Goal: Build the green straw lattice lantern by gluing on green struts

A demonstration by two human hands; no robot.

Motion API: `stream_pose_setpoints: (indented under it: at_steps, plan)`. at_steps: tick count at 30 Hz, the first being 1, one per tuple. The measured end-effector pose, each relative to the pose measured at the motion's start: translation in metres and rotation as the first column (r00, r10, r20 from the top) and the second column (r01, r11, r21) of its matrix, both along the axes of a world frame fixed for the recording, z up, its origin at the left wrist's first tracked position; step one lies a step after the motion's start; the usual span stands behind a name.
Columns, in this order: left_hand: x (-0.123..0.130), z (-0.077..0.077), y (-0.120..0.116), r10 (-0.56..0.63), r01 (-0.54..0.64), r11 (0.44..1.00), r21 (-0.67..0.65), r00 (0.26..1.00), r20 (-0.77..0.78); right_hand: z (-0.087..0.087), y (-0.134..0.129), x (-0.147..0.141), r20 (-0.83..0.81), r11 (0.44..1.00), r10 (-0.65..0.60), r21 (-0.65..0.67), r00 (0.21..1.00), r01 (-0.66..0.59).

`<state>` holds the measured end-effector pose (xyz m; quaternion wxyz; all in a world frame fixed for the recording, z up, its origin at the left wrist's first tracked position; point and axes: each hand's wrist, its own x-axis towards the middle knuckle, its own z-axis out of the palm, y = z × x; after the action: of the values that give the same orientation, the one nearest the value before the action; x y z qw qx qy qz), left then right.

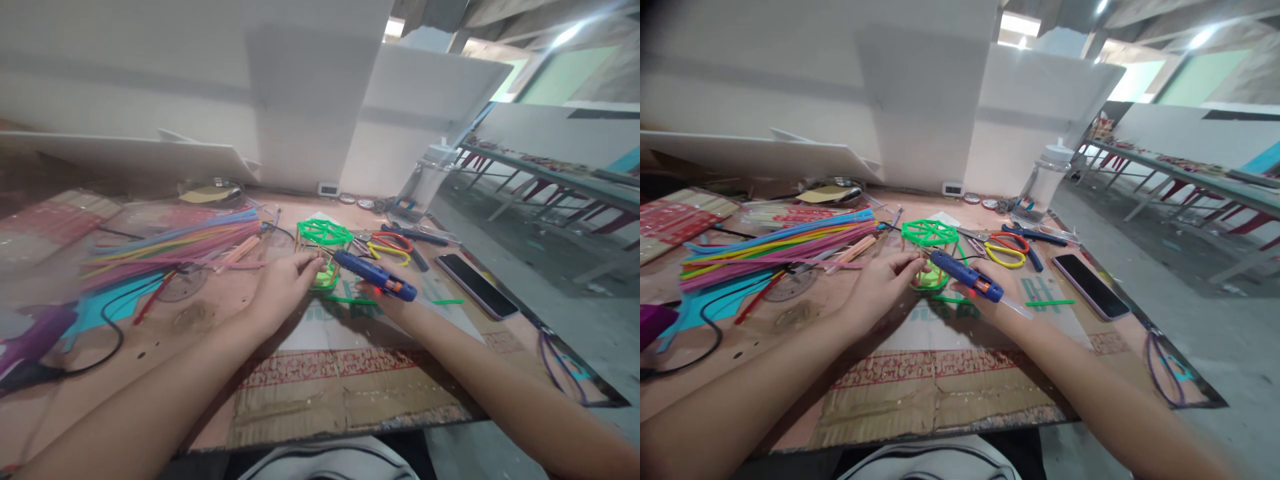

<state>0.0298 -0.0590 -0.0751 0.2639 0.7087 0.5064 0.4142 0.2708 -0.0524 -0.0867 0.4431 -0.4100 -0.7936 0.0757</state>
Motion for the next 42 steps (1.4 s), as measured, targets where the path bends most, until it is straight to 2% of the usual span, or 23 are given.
stream_pose_setpoints:
  at_steps: [14, 42]
  plan:
    - [0.000, 0.000, -0.001, 0.012, -0.012, 1.000, 0.008, 1.000, -0.002, 0.009, -0.005, -0.004, -0.005, 0.999, -0.018, -0.051, 1.000, 0.018]
    - [0.001, 0.001, -0.001, 0.016, -0.016, 1.000, 0.017, 1.000, -0.009, 0.014, -0.008, -0.008, -0.054, 0.993, -0.061, -0.104, 0.997, 0.055]
